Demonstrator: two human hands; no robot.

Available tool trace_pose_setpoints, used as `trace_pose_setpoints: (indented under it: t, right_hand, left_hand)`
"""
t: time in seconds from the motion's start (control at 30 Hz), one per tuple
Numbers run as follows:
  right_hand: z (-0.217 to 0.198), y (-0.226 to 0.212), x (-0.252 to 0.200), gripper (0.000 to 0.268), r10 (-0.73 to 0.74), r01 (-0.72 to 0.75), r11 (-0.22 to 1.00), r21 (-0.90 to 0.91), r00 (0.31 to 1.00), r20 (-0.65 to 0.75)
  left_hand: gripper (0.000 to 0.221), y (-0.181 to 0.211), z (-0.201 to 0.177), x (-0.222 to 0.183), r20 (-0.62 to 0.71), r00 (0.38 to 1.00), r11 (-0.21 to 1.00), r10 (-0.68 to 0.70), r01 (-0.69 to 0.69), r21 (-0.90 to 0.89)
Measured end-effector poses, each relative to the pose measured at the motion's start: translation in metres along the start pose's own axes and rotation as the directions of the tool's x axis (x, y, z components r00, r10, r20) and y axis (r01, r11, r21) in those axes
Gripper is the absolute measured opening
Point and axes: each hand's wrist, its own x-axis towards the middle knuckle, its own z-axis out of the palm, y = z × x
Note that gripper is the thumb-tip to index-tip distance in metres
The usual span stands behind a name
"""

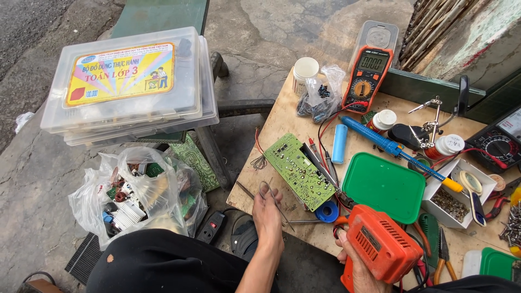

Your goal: Desoldering and removing components from a circuit board using a soldering iron and a desoldering pump on a workbench.

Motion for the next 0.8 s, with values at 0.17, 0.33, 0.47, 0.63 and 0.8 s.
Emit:
trace_pose_setpoints:
  t: [0.17,0.33,0.47,0.63,0.8]
  right_hand:
    - [-0.008,0.012,0.008,0.025,0.031,-0.030,0.997,-0.070,0.999,0.021]
    - [-0.002,-0.015,-0.005,0.037,0.096,-0.095,0.994,0.045,0.995,-0.023]
    - [-0.001,-0.003,0.001,0.037,0.104,-0.104,0.991,0.083,0.995,-0.002]
    - [0.000,-0.017,-0.005,0.034,0.085,-0.080,0.995,0.052,0.992,-0.090]
    - [0.000,-0.025,-0.007,0.037,0.093,-0.076,0.985,0.155,0.990,-0.110]
  left_hand:
    - [0.050,-0.004,0.016,0.045,-0.014,0.995,0.939,-0.100,0.090,-0.332]
    - [0.079,0.007,0.011,0.004,0.050,0.975,0.922,0.217,-0.222,0.316]
    - [0.074,-0.026,0.009,0.005,0.220,0.812,0.725,0.541,-0.582,0.368]
    - [0.062,-0.039,0.014,0.023,0.224,0.783,0.638,0.580,-0.608,0.473]
    - [0.053,-0.034,0.019,0.011,0.418,0.529,0.184,0.739,-0.755,0.630]
